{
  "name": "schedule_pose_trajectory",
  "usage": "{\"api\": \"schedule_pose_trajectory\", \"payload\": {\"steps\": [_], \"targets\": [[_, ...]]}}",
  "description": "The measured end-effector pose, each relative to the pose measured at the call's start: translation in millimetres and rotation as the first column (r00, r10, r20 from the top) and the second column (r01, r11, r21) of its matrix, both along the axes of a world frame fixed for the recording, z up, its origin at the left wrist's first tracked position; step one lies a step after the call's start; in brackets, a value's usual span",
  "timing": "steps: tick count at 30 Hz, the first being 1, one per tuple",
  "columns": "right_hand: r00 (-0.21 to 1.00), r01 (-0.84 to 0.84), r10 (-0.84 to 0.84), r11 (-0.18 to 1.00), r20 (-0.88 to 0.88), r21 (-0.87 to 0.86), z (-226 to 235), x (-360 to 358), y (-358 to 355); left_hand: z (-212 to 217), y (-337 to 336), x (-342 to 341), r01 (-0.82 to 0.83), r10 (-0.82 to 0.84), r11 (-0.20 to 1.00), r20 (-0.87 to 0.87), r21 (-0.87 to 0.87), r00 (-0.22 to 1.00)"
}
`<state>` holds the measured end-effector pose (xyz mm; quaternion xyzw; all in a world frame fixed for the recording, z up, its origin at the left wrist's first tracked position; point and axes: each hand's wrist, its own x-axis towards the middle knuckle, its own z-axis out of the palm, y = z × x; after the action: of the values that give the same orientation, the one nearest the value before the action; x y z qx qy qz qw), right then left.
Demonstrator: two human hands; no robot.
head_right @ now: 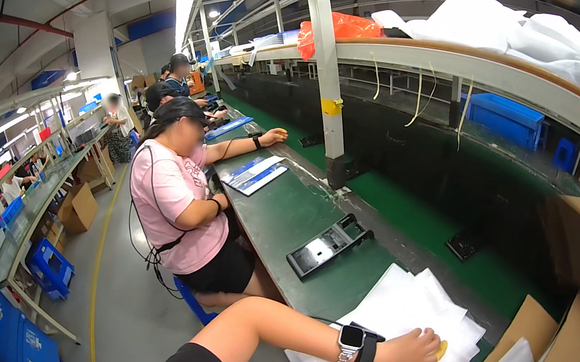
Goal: Placing black plastic housings into white foam protective bags and stacking them on a workbench.
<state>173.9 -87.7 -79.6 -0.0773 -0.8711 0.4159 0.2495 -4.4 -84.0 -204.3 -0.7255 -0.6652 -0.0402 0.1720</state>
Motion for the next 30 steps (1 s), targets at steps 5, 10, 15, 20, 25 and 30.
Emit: {"api": "schedule_pose_trajectory", "payload": {"steps": [5, 10, 15, 20, 25, 30], "targets": [[0.638, -0.768, 0.764, 0.623, -0.093, -0.147, 53.1, -20.3, -46.0, 5.5, 0.7, 1.4, 0.04, -0.039, 0.999, -0.024, 0.026, 0.999], [0.352, -0.856, 0.936, 0.319, -0.007, -0.407, 51.5, -18.4, -85.9, -0.1, 0.8, -2.6, 0.037, -0.037, 0.999, -0.014, 0.002, 0.999], [0.211, -0.929, 0.971, 0.163, -0.114, -0.333, 55.1, -14.2, -82.4, 2.9, 4.8, -1.7, 0.116, -0.114, 0.992, 0.06, -0.044, 0.992], [-0.052, -0.991, 0.893, -0.102, -0.448, -0.088, 68.3, -26.5, -64.2, -3.0, -3.9, -14.6, 0.091, -0.088, 0.995, 0.062, -0.04, 0.994], [-0.054, -0.994, 0.882, -0.09, -0.469, -0.054, 68.1, -20.8, -60.4, 7.0, 1.3, -5.8, 0.129, -0.125, 0.989, 0.056, -0.072, 0.991], [-0.028, -0.999, 0.853, -0.042, -0.522, -0.016, 62.7, -14.6, -54.9, 18.9, -2.8, -3.0, 0.1, -0.088, 0.989, 0.105, -0.113, 0.991]]}}
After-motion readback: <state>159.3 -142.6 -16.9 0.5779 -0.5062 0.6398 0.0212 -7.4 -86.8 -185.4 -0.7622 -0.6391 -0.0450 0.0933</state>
